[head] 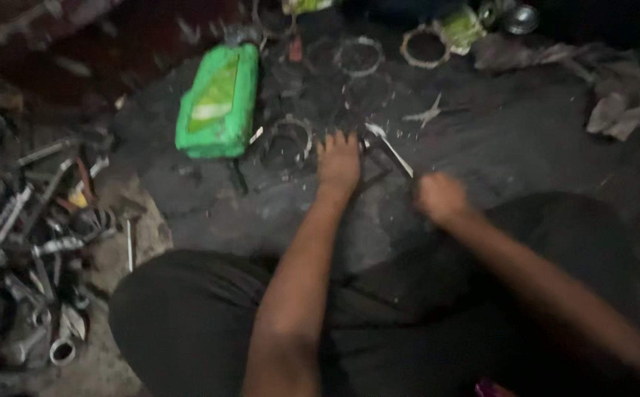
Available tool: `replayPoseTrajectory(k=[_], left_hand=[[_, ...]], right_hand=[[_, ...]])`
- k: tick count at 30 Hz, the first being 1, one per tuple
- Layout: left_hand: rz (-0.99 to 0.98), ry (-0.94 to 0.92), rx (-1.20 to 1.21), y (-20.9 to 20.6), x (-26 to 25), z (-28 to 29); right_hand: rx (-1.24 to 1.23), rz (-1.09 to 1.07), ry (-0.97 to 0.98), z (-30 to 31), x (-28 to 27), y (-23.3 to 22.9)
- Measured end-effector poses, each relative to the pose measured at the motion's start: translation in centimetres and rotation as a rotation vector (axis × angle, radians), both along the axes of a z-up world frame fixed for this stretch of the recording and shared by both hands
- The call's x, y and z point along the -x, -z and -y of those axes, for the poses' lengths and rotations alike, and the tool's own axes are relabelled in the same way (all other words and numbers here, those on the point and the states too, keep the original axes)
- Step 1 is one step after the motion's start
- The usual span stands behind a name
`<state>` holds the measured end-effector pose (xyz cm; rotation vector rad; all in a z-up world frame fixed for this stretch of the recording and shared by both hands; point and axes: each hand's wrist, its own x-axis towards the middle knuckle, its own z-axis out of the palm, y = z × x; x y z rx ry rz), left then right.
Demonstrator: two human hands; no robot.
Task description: The person cleans and handles various metal automotive components and a motor armature using a cloth and a wrench while sitting on a dark mat.
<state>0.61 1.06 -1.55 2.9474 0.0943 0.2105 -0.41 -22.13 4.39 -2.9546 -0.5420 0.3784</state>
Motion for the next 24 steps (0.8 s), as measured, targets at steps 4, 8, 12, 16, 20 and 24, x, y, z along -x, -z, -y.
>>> replayPoseTrajectory(k=[4, 8, 12, 16, 20, 24], left_hand=[[-0.110, -0.001, -0.130, -2.0, -0.7, -0.6], [-0.037, -0.021, -0.018, -2.6, 0.6, 0.4], [-0.091, -0.065, -0.062, -3.5, -0.3, 0.9], [-0.149, -0.148, -0.003, -2.4, -1.1, 1.6], [0.128, -0.093, -0.093, -2.1, -1.1, 0.4], [-0.058, 0.005, 0.121, -4.5, -0.4, -1.0]], right_hand=[[-0.127, 0.190, 0.041, -0.9, -1.6, -5.4], [-0.581, 0.388, 0.101, -0.9, -1.7, -8.3], [-0.691, 0.081, 0.234, -0.2, -0.7, -6.4], [-0.786, -0.017, 0.217, -0.4, -1.5, -5.1], [-0.810, 0.047, 0.156, -0.4, -2.0, -4.9], [-0.771, 0.042, 0.166, 0.0, -1.9, -5.0]])
